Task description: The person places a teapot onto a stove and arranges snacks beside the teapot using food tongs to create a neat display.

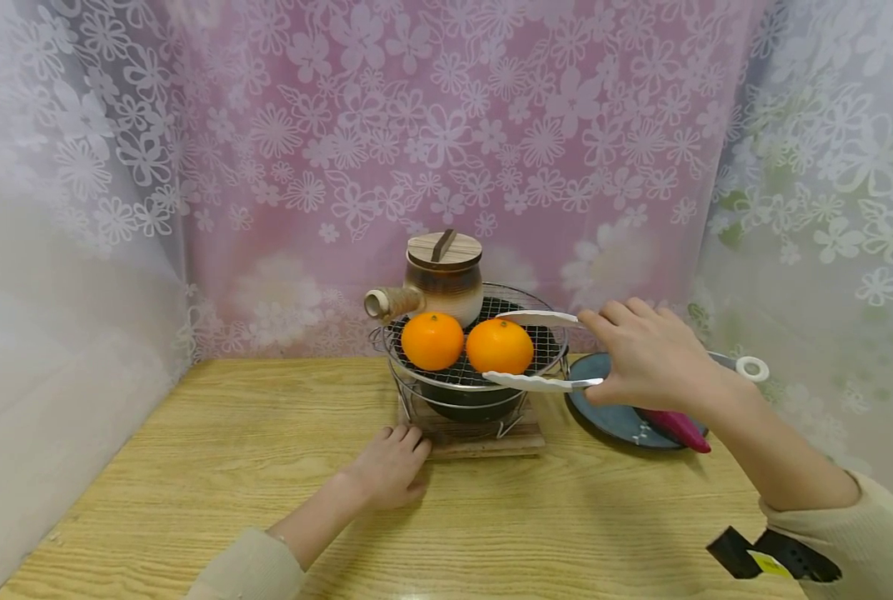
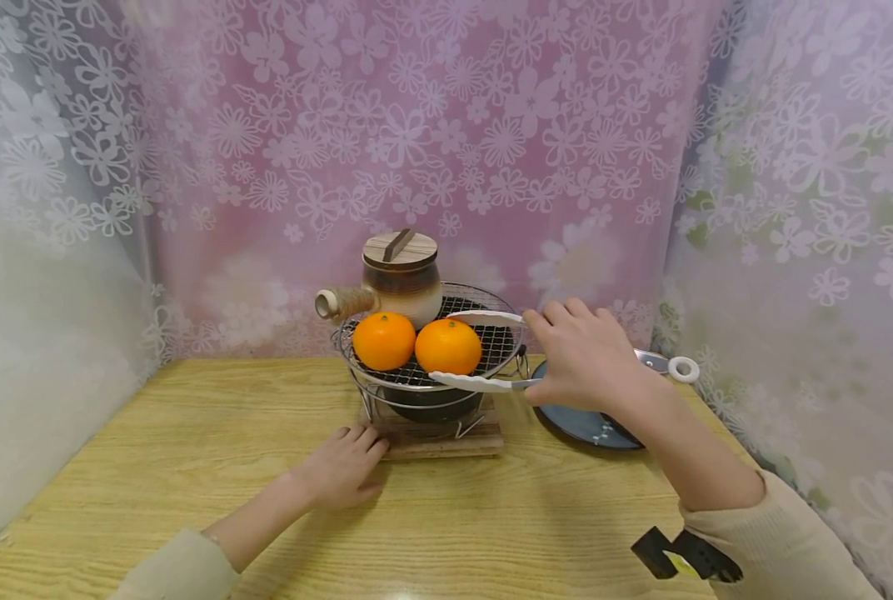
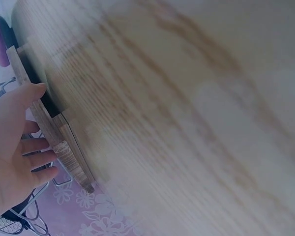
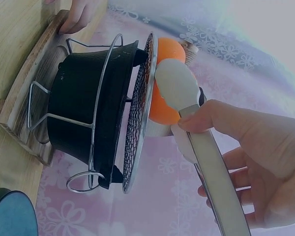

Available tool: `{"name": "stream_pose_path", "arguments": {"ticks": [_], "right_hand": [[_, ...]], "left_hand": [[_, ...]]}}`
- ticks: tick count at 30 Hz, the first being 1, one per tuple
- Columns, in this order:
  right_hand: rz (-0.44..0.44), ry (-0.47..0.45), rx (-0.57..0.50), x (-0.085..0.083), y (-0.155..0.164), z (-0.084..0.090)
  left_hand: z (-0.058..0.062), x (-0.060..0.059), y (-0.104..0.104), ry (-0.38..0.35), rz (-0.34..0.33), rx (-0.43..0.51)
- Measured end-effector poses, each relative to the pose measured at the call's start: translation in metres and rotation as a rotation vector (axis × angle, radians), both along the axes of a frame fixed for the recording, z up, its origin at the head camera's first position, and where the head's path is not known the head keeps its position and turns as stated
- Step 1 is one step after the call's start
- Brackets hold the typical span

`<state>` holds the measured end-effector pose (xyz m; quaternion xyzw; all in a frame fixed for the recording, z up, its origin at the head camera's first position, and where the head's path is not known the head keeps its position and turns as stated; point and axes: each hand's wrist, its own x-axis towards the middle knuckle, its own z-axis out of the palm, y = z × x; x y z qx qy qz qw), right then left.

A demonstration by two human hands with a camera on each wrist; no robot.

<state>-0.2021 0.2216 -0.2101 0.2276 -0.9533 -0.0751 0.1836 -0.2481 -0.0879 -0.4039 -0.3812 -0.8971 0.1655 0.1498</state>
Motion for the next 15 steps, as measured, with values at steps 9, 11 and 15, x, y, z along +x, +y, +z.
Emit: {"name": "stream_pose_path", "arguments": {"ticks": [9,11,15], "right_hand": [[-0.001,-0.017,0.016,-0.0013,-0.0010,0.0025],[0.000,-0.019,0.020,-0.0014,-0.0010,0.0028],[0.001,-0.021,0.021,-0.0016,-0.0006,0.0023]], "left_hand": [[-0.0027,-0.0019,0.0002,0.004,-0.006,0.015],[-0.0026,-0.0017,0.0004,0.003,-0.006,0.015],[-0.0013,-0.0007,0.0004,0.002,-0.008,0.016]]}}
